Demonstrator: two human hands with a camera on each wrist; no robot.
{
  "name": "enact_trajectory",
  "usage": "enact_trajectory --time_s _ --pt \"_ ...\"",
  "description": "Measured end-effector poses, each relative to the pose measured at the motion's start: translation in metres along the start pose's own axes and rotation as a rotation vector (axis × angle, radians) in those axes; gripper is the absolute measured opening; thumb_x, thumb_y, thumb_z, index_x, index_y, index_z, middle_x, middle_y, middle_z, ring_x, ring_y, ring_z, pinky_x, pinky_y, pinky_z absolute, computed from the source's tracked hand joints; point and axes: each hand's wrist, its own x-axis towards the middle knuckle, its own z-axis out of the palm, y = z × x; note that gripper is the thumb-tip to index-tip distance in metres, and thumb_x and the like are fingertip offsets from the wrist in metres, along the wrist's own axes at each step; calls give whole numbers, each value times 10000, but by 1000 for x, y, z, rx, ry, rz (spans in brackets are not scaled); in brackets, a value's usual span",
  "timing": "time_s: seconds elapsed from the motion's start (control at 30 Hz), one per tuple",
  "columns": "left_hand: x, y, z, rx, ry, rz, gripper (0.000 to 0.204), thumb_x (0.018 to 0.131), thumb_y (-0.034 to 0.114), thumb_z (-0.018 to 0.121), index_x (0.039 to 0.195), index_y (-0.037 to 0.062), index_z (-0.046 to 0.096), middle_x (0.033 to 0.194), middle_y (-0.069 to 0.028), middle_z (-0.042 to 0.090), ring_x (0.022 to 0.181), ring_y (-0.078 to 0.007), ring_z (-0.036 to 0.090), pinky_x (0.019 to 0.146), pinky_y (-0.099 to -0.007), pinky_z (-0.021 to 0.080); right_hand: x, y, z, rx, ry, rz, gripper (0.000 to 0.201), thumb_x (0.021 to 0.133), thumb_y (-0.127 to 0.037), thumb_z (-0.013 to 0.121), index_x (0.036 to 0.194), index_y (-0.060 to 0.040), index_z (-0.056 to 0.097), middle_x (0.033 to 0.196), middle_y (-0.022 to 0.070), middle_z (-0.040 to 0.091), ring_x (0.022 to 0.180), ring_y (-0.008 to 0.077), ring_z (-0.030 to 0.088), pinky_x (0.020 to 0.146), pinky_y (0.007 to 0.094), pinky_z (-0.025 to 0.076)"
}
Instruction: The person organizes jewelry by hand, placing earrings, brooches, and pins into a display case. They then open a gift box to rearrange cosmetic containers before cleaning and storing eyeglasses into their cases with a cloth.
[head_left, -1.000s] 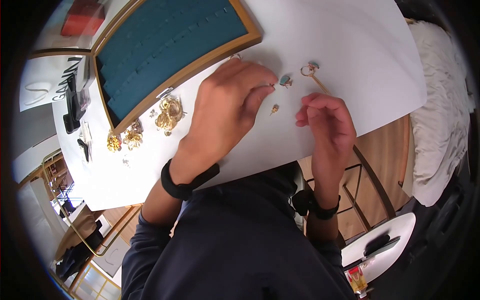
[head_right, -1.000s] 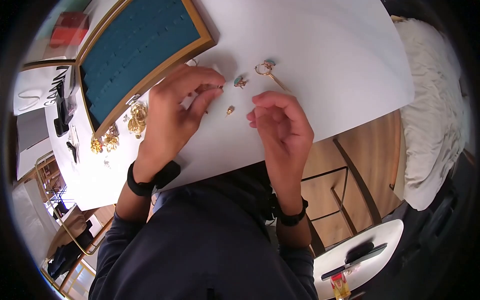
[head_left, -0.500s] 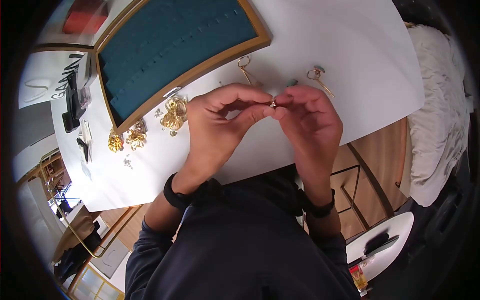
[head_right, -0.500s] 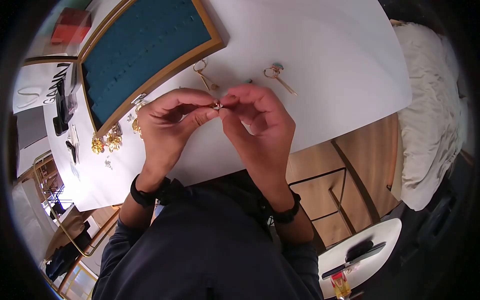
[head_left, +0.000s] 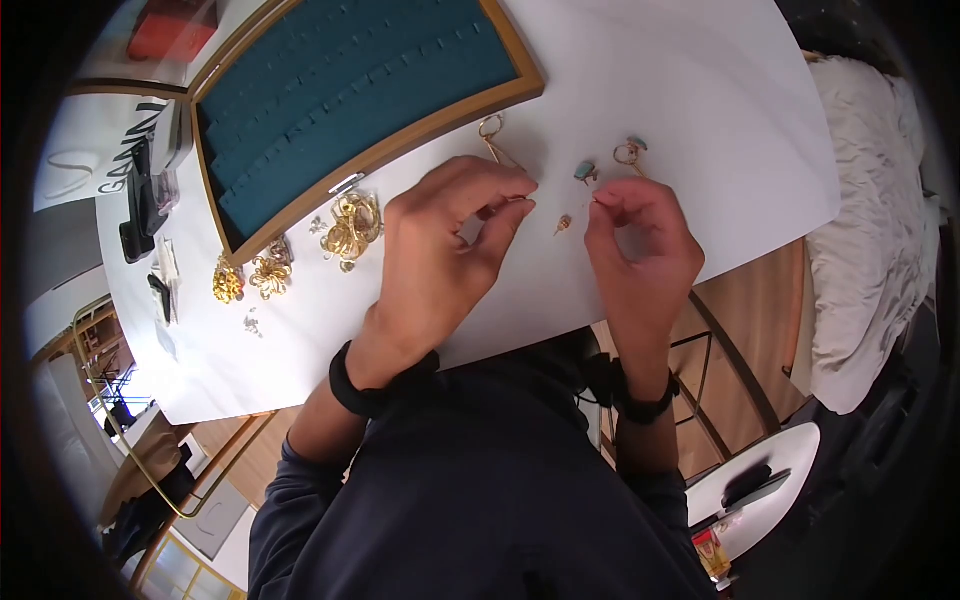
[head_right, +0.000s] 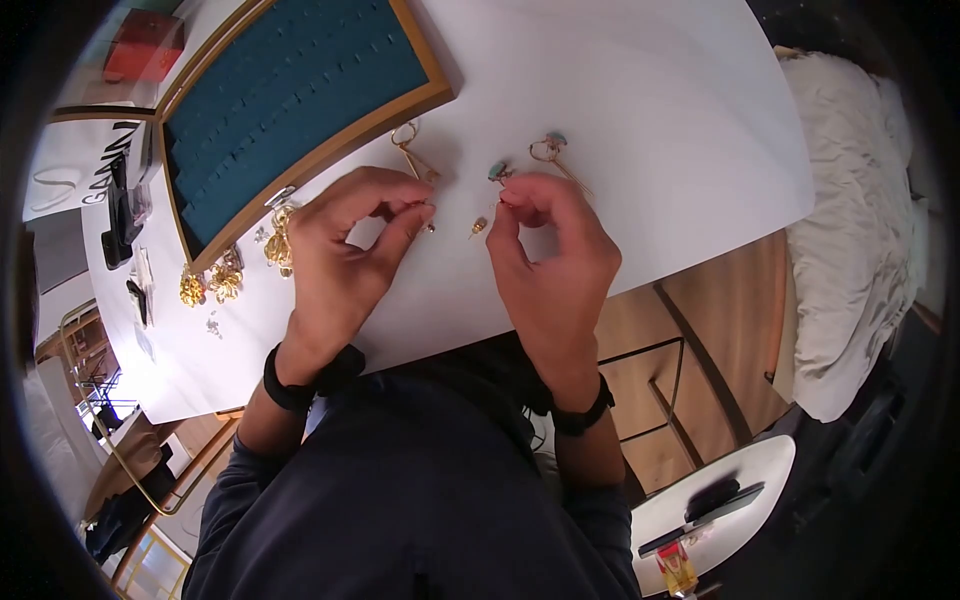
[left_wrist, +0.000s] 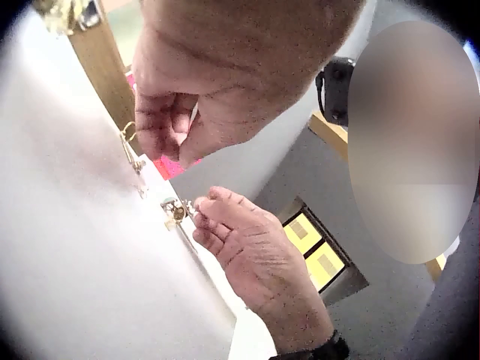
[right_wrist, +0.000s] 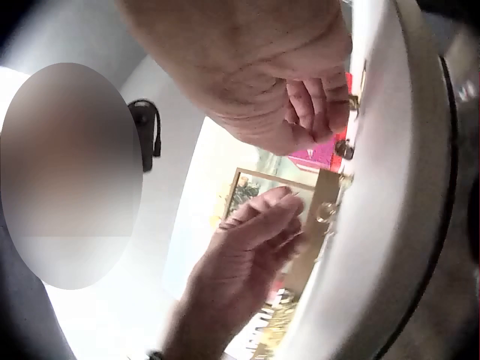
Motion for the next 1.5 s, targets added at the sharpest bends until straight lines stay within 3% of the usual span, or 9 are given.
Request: enact_trajectory --time_s 0.23,0.43,0.53,0.6,0.73,0.87,1.03,1.13,1.5 --pt "-5 -1 -32 -307 23 -157 226 855 -131 728 1030 13 731 927 -14 682 842 -83 633 751 -244 542 5 -12 10 -301 -60 -177 249 843 76 680 1054 -56 686 900 84 701 780 186 681 723 324 551" --pt "-36 13 -98 -450 -31 -273 204 856 -120 738 1005 20 738 995 -39 703 874 -85 627 759 -221 536 6 -29 -2 -68 7 -20 143 930 65 630 1049 6 682 953 59 694 848 136 629 782 277 512" --pt "-53 -7 -172 -124 165 -163 159 854 -42 757 978 57 773 907 -10 737 819 -69 643 690 -223 510 31 -57 -2 188 -210 12 97 957 43 618 1030 28 680 991 76 688 869 137 618 804 270 504" --pt "-43 -25 -238 442 193 43 211 859 -79 712 993 62 791 951 -55 762 837 -116 684 694 -255 534 42 -84 10 209 -385 -34 93 972 4 620 1040 24 680 1002 75 681 893 136 615 829 270 494" --pt "-6 -77 -305 586 -20 45 219 886 -102 658 1002 29 790 991 -98 777 871 -166 719 770 -301 551 71 -147 84 51 -632 -80 123 983 -75 644 1064 7 686 980 51 673 901 118 612 853 268 485" --pt "13 -105 -300 316 -187 -41 175 915 -71 658 1026 -3 775 987 -104 761 977 -184 736 979 -299 566 89 -149 164 57 -826 -160 131 944 -93 679 1024 9 698 929 28 694 829 73 637 759 227 505" --pt "21 -106 -281 452 -194 77 164 915 3 723 1071 19 770 971 -78 762 874 -162 719 787 -284 561 102 -124 221 -45 -947 -226 101 916 -95 685 941 0 704 833 17 698 771 59 643 708 215 508" --pt "26 -88 -283 370 -251 20 202 756 -90 587 907 -52 716 762 -122 716 750 -182 692 704 -325 540 103 -115 234 -60 -935 -256 93 911 -97 687 925 -7 705 805 16 694 756 58 640 694 211 507" --pt "34 -94 -281 338 -321 -11 216 765 -90 591 919 -44 735 750 -118 718 717 -173 685 676 -308 537 106 -102 230 -43 -885 -215 84 907 -96 706 931 -16 713 809 -7 687 739 35 615 656 188 490"
